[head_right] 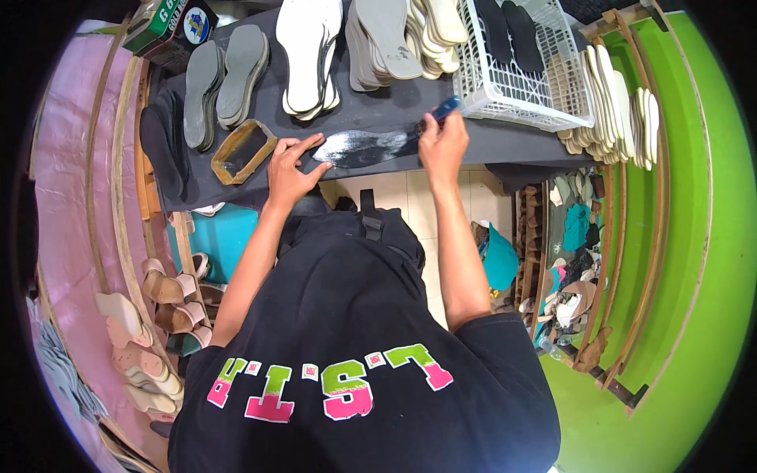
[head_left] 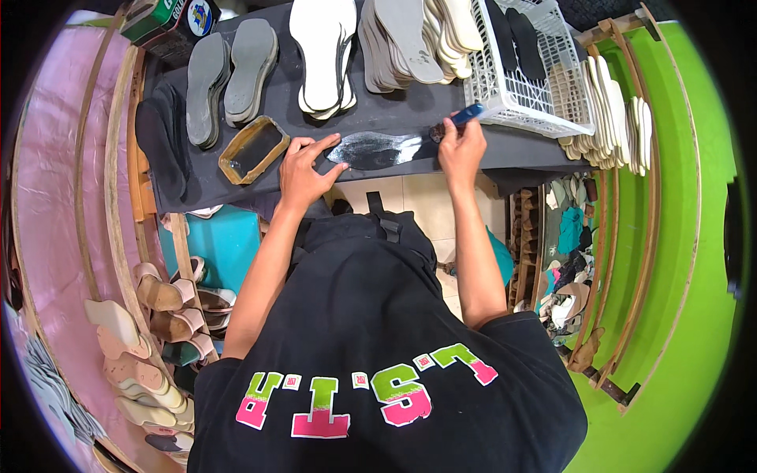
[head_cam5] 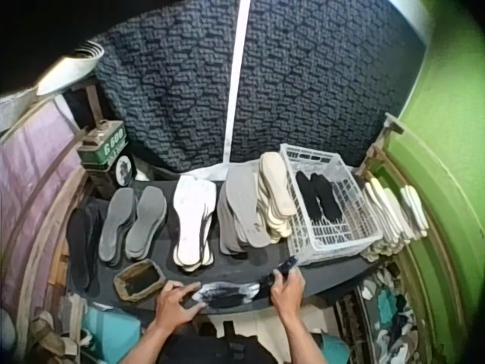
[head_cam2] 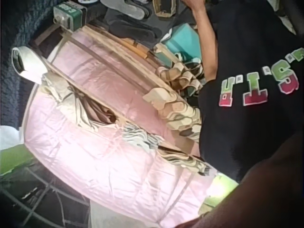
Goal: Applying adhesive to shoe soles using a brush.
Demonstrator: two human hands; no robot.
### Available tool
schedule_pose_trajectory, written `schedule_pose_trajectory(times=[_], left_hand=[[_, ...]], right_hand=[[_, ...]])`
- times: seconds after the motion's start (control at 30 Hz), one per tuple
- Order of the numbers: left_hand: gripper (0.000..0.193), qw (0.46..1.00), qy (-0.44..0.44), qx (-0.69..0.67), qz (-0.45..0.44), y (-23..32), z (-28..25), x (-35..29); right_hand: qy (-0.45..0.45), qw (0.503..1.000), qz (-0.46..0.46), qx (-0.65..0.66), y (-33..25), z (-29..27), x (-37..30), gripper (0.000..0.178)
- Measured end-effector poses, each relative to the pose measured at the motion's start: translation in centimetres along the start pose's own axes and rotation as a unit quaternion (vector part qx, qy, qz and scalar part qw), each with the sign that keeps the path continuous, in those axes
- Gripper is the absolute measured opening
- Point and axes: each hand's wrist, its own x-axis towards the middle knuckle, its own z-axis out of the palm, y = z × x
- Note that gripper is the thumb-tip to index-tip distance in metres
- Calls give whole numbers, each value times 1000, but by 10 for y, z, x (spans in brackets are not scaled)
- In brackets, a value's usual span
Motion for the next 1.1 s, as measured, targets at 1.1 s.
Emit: schedule_pose_trajectory(times=[1.1], left_hand=[[57, 1000, -22, 16, -5, -6, -1, -2]], right_hand=[[-32, 992, -116, -26, -33, 52, -24, 18]])
